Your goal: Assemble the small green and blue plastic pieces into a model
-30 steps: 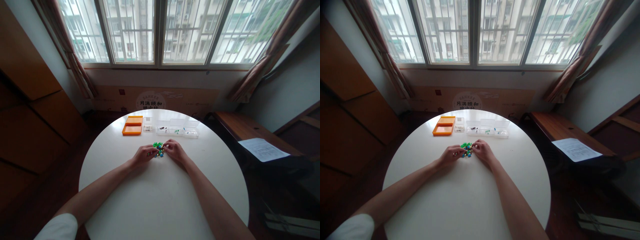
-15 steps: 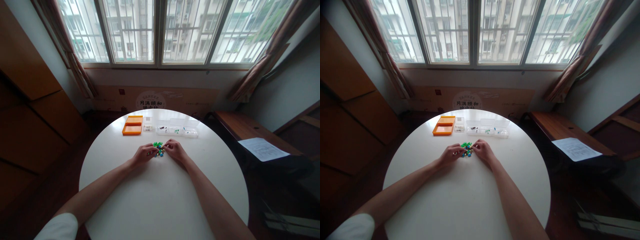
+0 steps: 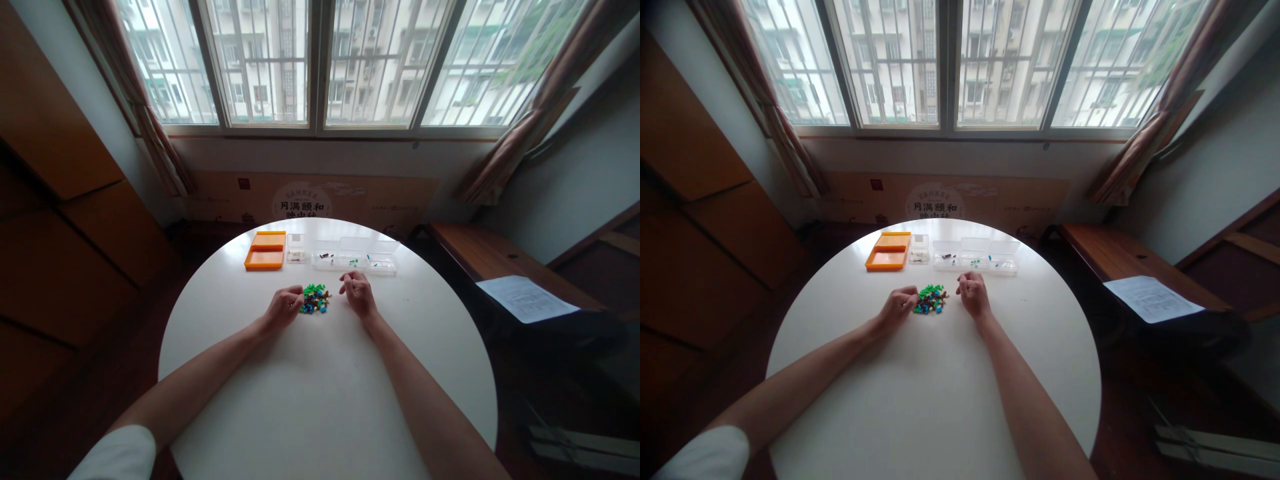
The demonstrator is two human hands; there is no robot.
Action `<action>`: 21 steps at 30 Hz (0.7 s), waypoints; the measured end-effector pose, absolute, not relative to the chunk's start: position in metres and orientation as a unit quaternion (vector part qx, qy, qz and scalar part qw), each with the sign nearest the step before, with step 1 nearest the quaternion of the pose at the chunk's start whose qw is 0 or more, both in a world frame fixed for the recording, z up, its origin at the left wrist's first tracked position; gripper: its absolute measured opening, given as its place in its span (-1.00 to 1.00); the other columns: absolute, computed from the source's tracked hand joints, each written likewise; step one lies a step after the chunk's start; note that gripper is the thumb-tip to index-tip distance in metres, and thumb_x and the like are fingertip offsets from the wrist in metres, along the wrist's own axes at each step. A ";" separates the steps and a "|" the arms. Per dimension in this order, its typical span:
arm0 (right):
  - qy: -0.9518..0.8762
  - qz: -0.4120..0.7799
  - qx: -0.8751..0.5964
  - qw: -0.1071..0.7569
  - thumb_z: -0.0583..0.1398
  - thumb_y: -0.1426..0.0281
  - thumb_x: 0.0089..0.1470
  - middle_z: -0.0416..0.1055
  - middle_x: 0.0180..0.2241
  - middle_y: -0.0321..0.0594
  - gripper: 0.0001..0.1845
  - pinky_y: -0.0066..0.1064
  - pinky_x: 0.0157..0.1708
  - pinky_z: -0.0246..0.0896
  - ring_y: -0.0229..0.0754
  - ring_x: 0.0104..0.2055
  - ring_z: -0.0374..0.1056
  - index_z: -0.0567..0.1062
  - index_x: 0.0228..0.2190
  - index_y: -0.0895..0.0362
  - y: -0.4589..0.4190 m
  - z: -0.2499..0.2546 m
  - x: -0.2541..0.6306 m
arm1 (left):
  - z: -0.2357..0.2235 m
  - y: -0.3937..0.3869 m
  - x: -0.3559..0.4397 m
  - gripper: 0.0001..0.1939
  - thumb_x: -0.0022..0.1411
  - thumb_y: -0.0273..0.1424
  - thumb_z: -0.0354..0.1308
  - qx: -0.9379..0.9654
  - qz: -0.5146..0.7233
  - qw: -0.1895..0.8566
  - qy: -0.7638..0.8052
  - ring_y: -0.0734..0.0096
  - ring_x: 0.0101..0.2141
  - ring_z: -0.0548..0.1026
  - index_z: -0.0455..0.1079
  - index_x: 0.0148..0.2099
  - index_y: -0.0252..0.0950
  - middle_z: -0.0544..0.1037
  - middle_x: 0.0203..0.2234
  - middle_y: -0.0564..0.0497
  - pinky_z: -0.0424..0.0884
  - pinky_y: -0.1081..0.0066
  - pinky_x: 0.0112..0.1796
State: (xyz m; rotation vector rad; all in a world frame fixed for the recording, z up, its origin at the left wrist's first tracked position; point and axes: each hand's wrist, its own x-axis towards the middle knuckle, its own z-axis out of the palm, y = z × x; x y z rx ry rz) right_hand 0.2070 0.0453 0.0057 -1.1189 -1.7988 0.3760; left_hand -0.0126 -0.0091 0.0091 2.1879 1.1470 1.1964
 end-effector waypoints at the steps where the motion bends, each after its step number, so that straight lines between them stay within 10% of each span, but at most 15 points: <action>1: -0.733 0.155 -0.461 0.475 -0.04 0.38 0.14 0.40 -0.39 -0.15 -0.48 -0.24 -0.14 0.12 -0.12 -0.24 0.26 0.48 -0.74 0.10 0.046 0.006 0.207 | 0.008 -0.009 -0.013 -0.54 0.22 -0.44 -0.15 0.780 0.430 0.201 0.408 0.63 -0.62 0.19 0.00 -0.73 -0.35 0.21 -0.63 0.08 0.11 0.53 -0.55; 14: -0.711 0.193 -0.452 0.503 -0.03 0.42 0.06 0.24 -0.12 -0.12 -0.59 -0.27 -0.19 0.20 -0.17 -0.24 0.22 0.59 -0.54 0.16 0.048 0.003 0.209 | 0.003 -0.007 -0.015 -0.62 0.11 -0.52 -0.12 0.762 0.449 0.208 0.418 0.61 -0.62 0.22 0.09 -0.74 -0.35 0.30 -0.64 0.06 0.15 0.54 -0.54; 21: -0.735 0.219 -0.450 0.457 0.05 0.39 0.05 0.39 -0.37 -0.18 -0.66 -0.36 -0.31 0.22 -0.22 -0.39 0.30 0.48 -0.15 0.18 0.048 0.000 0.207 | 0.009 -0.009 -0.011 -0.55 0.23 -0.44 -0.13 0.749 0.462 0.150 0.450 0.60 -0.65 0.19 0.10 -0.71 -0.34 0.22 -0.70 0.09 0.12 0.54 -0.55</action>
